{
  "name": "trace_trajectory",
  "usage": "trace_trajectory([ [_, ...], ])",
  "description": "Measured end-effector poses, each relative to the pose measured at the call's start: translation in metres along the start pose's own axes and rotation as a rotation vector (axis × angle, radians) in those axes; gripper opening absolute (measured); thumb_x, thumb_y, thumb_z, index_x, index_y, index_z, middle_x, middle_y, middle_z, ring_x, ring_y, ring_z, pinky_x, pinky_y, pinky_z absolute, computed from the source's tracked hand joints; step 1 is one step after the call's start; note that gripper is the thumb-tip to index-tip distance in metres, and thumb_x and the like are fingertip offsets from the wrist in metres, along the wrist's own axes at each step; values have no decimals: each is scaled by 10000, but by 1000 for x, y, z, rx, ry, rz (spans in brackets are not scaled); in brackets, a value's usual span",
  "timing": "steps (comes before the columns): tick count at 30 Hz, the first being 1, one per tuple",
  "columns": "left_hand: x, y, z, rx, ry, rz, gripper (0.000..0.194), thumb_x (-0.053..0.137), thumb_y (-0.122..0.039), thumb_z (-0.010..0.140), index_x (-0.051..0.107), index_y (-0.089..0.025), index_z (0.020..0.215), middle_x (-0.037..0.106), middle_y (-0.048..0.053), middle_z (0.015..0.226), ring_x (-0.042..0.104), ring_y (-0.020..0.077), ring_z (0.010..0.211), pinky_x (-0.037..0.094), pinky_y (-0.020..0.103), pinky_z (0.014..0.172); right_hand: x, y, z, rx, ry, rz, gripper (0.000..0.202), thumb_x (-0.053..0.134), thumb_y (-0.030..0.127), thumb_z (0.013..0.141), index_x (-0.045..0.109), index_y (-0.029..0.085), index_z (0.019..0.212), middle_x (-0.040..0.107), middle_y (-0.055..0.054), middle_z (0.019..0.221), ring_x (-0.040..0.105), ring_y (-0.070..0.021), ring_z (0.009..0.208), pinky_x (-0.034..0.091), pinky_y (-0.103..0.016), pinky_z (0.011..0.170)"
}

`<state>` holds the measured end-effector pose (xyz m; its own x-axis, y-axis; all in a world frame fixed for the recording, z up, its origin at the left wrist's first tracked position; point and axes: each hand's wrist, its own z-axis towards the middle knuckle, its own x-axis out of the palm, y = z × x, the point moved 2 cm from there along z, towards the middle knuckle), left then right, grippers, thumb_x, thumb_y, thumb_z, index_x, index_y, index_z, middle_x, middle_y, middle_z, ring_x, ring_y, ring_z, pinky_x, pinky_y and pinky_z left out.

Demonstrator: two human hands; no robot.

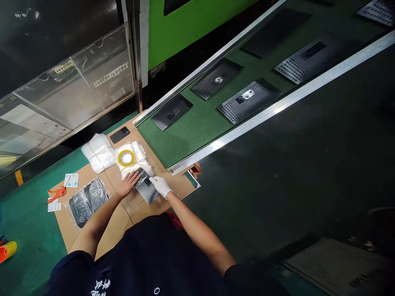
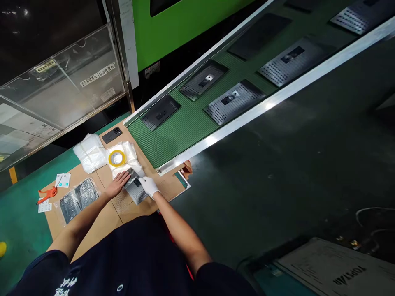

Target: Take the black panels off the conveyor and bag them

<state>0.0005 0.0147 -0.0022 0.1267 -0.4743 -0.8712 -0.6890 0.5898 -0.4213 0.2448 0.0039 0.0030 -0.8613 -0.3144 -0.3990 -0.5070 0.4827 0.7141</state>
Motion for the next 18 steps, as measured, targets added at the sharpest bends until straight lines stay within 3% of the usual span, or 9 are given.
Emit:
trace_trajectory([
  [5,0,4,6,31,-15,-13,677,259,-25,979,304,-176,1638,321,128,1709,120,220,1625,165,510,1327,3,9,6,-7,36,78,347,554,390,917,713,154,717,723,-57,758,613,-209,794,469,-290,756],
  [12,-15,12,3,-39,-130,-194,591,292,-91,1020,440,-232,1574,401,116,1675,269,205,1596,253,508,1314,-20,17,-14,-67,-33,262,352,526,380,926,784,161,1023,790,-100,1148,687,-264,1127,529,-377,1010],
  [15,-31,15,2,-62,-191,-276,590,332,-91,995,494,-250,1540,421,95,1667,312,210,1582,272,507,1310,-29,20,-31,-81,-70,344,383,518,436,946,760,177,1089,771,-111,1196,727,-244,1039,605,-371,891],
  [18,-54,13,1,-90,-258,-345,621,351,-63,945,532,-241,1513,494,82,1618,394,203,1540,302,491,1301,-32,25,-49,-45,-54,534,377,575,482,937,727,169,1081,776,-110,993,747,-205,751,626,-335,660],
])
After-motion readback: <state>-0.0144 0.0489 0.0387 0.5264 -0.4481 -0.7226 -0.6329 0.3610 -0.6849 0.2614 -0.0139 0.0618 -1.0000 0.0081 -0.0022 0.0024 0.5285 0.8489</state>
